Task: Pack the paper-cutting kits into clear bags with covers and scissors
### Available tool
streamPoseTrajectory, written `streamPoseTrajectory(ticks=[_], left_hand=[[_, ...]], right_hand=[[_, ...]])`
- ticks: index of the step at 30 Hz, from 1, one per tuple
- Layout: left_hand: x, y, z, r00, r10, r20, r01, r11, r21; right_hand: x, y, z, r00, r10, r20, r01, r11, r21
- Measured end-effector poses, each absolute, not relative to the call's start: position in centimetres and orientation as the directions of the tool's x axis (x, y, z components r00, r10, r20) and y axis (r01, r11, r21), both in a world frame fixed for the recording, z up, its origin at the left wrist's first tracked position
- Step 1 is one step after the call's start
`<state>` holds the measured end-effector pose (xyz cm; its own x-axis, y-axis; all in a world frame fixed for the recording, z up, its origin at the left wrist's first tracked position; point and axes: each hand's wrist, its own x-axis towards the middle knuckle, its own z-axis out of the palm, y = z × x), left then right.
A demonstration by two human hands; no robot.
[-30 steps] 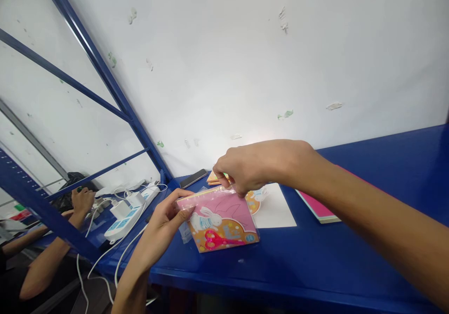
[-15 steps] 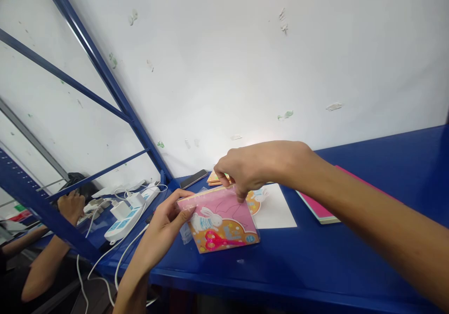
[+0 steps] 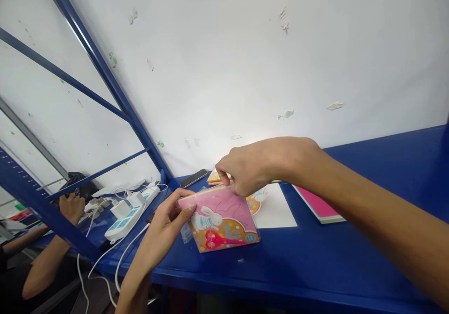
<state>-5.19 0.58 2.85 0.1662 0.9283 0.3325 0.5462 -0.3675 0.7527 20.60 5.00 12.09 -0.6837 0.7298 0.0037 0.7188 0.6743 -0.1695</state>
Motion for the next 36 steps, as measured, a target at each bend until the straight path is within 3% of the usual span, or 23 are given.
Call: streamPoseTrajectory(ticks=[9, 17, 28, 36], left_hand=[[-3.4, 0.6, 2.4, 0.043, 0.864, 0.502, 0.748, -0.361, 0.557], [-3.6, 0.9, 2.2, 0.059, 0.812, 0.58, 0.74, -0.426, 0.52], [-3.3, 1.0, 2.0, 0.092, 0.813, 0.575, 0.709, -0.459, 0.536], [-3.3, 1.1, 1.9, 0.052, 0.824, 0.564, 0.731, -0.416, 0.541]], right_hand=[[20.3, 4.8, 12.0, -0.658, 0.753, -0.029, 0.746, 0.646, -0.161], [19.4, 4.5, 12.3, -0.634, 0.77, -0.065, 0.773, 0.633, -0.046], [20.3, 5.1, 12.2, -0.666, 0.743, -0.064, 0.743, 0.653, -0.146], [20.0, 5.2, 12.3, -0.637, 0.767, -0.072, 0.768, 0.625, -0.136]])
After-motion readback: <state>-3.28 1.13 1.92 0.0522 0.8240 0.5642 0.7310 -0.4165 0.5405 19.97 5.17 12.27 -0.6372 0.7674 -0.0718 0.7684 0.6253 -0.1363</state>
